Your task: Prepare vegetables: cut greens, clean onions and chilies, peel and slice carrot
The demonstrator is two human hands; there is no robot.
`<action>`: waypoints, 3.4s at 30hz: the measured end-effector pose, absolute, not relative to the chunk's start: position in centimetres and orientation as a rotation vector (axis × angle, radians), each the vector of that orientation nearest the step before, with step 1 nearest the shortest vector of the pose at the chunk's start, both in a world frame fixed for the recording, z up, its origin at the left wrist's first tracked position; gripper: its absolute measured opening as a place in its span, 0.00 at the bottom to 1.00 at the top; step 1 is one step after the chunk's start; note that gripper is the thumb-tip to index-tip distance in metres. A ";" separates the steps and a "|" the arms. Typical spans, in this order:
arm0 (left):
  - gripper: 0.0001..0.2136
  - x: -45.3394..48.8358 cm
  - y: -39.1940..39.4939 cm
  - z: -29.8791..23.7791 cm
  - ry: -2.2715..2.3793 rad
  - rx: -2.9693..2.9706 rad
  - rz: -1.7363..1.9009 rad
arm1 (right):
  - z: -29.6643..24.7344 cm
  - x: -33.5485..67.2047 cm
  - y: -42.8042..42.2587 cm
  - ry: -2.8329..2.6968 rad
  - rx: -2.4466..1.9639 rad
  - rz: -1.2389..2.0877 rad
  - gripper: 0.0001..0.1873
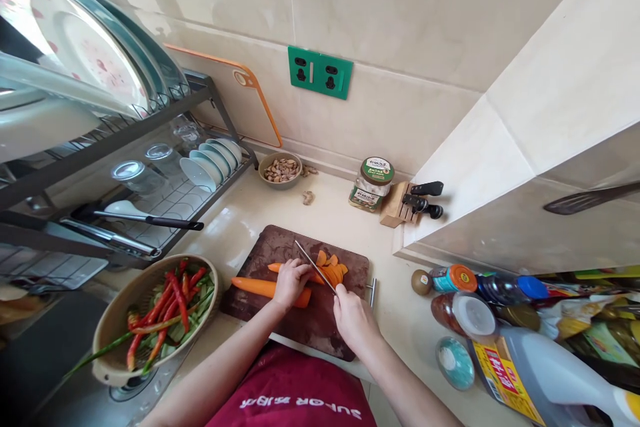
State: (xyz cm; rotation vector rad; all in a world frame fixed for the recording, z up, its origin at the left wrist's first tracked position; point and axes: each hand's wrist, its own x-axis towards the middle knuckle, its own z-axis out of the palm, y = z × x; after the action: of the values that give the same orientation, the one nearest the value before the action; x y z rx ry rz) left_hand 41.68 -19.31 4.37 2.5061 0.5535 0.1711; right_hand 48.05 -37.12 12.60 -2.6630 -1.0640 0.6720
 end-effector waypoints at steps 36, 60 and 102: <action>0.08 41.2 -18.9 3.8 0.501 2.463 0.255 | 10.7 48.6 -33.7 -1.061 -2.824 0.758 0.12; 0.09 41.0 -18.9 3.4 0.492 2.441 0.333 | 10.9 48.1 -34.0 -1.041 -2.822 0.784 0.12; 0.07 41.0 -19.6 4.4 0.667 2.512 0.195 | 12.8 47.0 -37.2 -1.002 -2.839 0.788 0.09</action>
State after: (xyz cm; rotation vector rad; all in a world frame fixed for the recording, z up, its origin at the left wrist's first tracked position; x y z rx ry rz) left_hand 41.00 -19.65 4.45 2.5119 0.6674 0.1955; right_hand 47.02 -37.24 12.78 -2.8392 -1.0021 0.7875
